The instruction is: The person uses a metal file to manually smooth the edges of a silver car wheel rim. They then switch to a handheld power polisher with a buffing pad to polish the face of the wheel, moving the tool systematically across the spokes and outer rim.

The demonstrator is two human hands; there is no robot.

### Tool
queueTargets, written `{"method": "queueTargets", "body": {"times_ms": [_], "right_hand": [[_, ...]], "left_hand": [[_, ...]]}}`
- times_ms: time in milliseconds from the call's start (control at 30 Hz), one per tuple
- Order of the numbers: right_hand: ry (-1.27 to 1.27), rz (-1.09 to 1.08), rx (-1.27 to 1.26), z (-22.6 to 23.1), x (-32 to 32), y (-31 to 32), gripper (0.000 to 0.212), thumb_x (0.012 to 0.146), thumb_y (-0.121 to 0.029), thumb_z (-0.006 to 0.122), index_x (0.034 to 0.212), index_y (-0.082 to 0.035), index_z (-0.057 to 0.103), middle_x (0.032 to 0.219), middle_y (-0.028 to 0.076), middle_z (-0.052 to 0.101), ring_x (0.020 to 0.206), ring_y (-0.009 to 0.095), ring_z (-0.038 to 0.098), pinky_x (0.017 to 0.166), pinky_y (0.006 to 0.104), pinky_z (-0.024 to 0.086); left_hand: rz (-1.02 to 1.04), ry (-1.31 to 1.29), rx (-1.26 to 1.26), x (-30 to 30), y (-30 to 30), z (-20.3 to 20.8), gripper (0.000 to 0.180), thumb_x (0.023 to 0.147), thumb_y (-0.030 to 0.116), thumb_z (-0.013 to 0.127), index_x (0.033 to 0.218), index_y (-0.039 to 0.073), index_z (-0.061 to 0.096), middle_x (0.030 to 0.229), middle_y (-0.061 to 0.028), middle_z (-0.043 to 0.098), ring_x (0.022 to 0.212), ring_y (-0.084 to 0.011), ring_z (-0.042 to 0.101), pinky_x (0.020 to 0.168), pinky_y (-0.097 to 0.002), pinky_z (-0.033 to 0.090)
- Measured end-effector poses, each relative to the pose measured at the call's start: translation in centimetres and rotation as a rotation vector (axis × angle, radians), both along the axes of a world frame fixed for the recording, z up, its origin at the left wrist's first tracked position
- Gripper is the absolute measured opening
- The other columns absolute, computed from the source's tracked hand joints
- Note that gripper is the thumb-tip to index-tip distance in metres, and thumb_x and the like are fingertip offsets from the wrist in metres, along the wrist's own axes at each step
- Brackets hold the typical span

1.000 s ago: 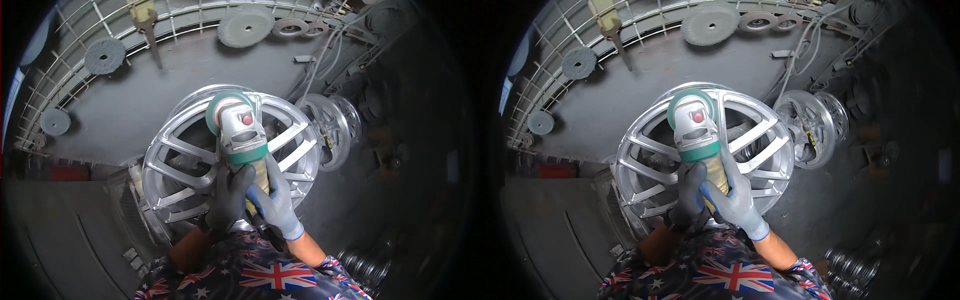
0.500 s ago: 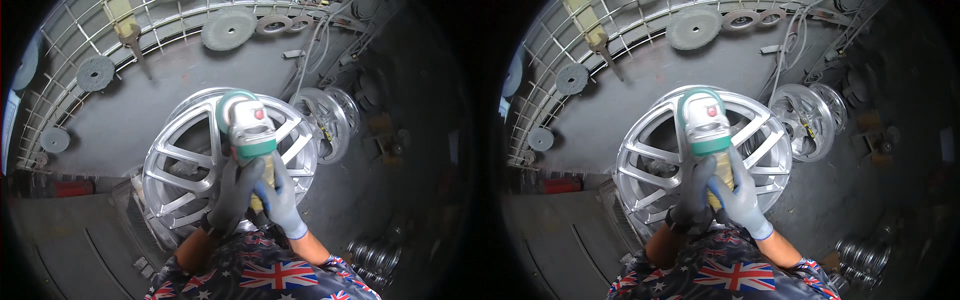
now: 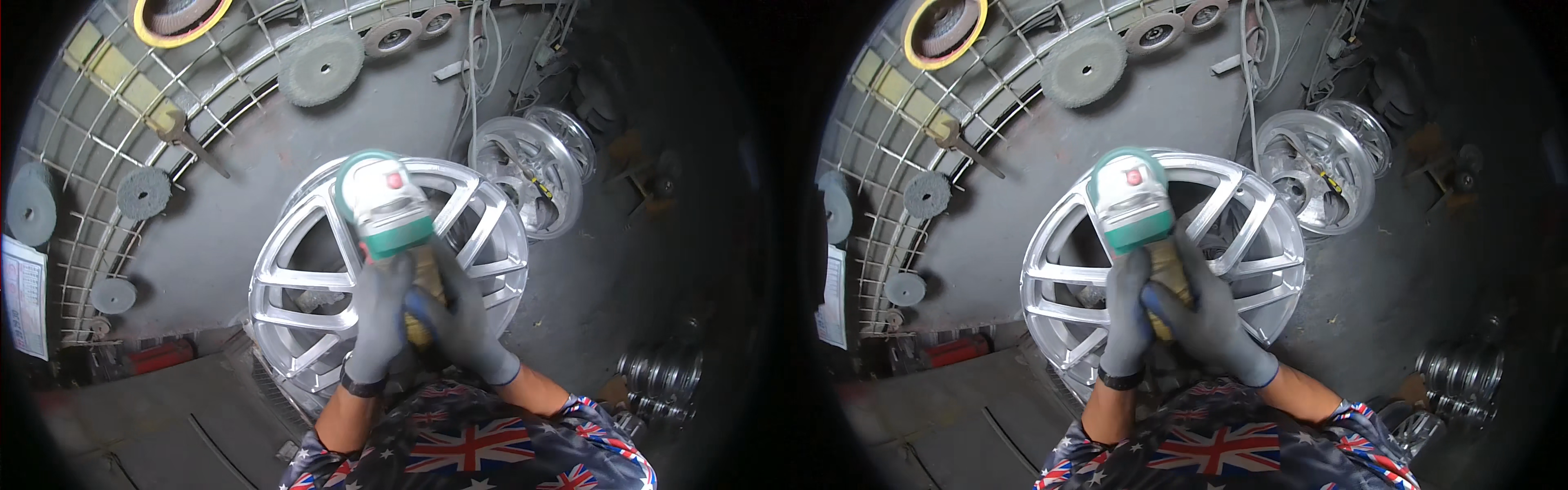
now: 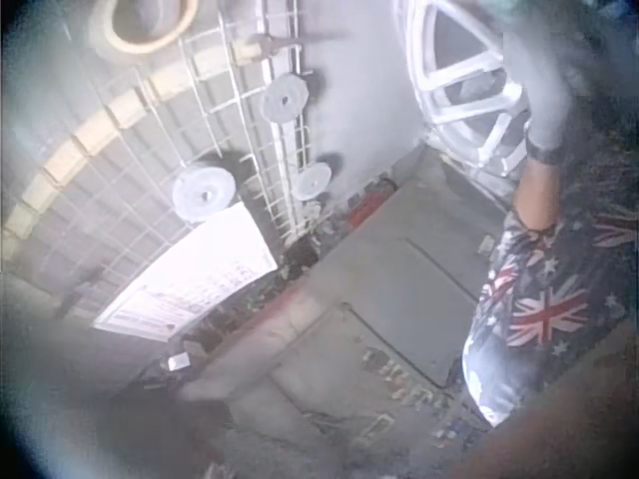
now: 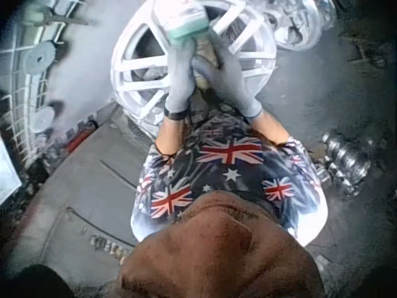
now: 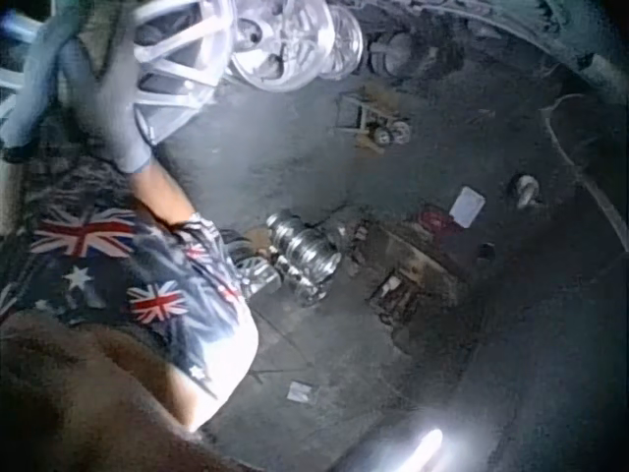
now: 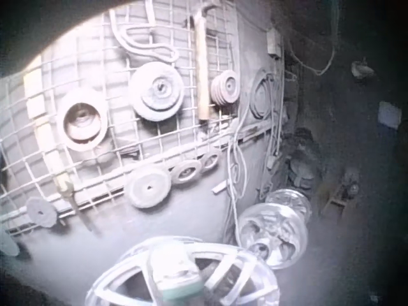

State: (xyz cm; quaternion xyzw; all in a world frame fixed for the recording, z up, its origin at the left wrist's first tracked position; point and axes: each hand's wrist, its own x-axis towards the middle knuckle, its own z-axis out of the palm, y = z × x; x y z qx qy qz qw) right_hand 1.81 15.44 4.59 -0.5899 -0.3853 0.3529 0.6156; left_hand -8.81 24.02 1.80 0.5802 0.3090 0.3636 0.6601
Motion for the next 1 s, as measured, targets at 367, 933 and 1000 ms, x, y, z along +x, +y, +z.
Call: {"method": "queueTargets", "body": {"times_ms": [367,933,1000], "right_hand": [[-0.107,-0.086,0.203,-1.1,0.5,-0.1,0.072,0.096,-0.016,0.074,0.152,0.013,0.040,0.129,0.030,0.066,0.116,0.032,0.071,0.098,0.0393,0.055],[-0.004,0.101,0.069,-0.1,0.1,-0.5,0.074,0.097,-0.007,0.068,0.160,0.007,0.032,0.154,0.023,0.051,0.143,0.022,0.048,0.118,0.0357,0.037],[-0.004,-0.046,0.168,-0.7,0.3,-0.4,0.074,0.098,-0.019,0.073,0.156,0.010,0.036,0.134,0.030,0.062,0.125,0.028,0.065,0.104,0.0372,0.050]], "left_hand": [[-0.026,0.016,0.093,0.3,-0.3,0.5,0.043,0.108,0.030,0.053,0.130,-0.006,0.061,0.118,-0.0152,0.069,0.102,-0.0226,0.067,0.091,-0.0386,0.052],[0.053,-0.057,-0.163,-0.6,-0.9,2.0,0.058,0.109,0.044,0.049,0.146,-0.001,0.052,0.129,-0.0152,0.066,0.114,-0.0227,0.066,0.101,-0.0376,0.053],[0.053,-0.103,-0.185,1.2,-1.3,1.9,0.056,0.108,0.041,0.051,0.144,-0.001,0.053,0.128,-0.0147,0.066,0.113,-0.0212,0.066,0.101,-0.0368,0.052]]}}
